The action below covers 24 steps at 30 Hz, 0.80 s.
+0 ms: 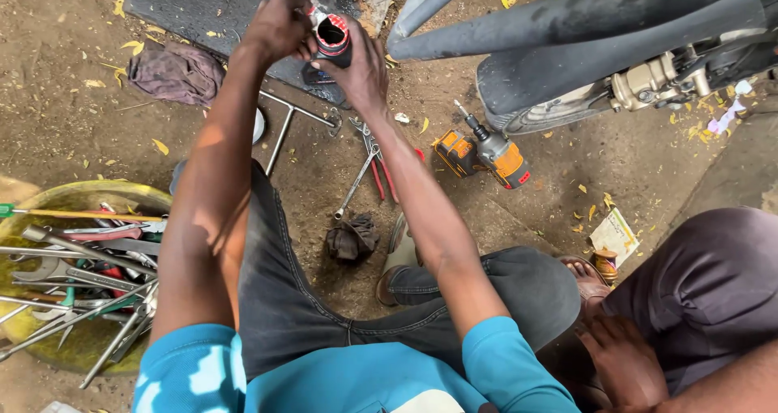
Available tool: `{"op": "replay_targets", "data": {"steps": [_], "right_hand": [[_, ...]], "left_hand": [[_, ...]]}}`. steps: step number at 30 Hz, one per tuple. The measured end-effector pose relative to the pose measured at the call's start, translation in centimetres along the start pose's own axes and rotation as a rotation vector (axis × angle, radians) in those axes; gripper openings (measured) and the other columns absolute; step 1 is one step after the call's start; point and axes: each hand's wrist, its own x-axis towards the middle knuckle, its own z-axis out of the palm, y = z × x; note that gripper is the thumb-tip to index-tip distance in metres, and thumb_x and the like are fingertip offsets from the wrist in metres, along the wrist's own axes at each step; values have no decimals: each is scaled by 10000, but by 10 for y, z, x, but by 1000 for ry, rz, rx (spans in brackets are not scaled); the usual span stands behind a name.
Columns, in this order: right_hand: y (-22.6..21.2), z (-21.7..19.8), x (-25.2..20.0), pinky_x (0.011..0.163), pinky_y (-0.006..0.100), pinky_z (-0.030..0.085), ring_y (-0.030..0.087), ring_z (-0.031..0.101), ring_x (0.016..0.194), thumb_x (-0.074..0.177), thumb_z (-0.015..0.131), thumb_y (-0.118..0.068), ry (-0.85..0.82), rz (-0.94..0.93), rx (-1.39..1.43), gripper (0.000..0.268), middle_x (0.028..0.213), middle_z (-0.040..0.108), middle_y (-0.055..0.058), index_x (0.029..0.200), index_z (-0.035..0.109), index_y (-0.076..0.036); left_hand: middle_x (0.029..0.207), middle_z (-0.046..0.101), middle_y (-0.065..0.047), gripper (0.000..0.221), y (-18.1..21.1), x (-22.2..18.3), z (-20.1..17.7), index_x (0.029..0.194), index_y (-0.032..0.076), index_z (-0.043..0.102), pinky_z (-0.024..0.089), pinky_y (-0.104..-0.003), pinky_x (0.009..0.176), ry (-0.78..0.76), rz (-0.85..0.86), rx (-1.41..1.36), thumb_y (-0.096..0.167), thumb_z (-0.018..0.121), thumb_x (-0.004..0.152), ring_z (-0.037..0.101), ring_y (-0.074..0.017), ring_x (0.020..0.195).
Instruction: Pouring new engine oil into a motorcycle using a funnel.
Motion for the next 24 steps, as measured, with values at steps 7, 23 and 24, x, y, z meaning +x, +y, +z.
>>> {"op": "replay_targets", "data": {"steps": [7,23,24], "right_hand": [[21,3,13,1154,510,375,303,524,1344,548,1023,-178,-121,-3,73,1153,1449,584,113,1515,397,-125],[9,-12,-9,1014,528,521,378,644,1157,560,1023,-339,-122,-109,-45,991,1278,637,225,1351,532,0],[7,-13,-11,1011,517,523,368,651,1149,561,1028,-345,-108,-128,-33,980,1269,644,216,1342,541,-10]], "left_hand": [[907,747,-91,379,-43,-5,-3,1309,104,639,630,-352,672,68,-39,140,-47,547,973,687,-161,660],[1546,479,-186,1009,-56,-26,-7,1624,264,214,346,-536,1229,-246,-164,558,240,831,826,441,-392,1441],[1572,458,-168,1039,-52,-31,-10,1628,272,196,339,-548,1232,-314,-160,598,237,840,814,411,-390,1467]]}}
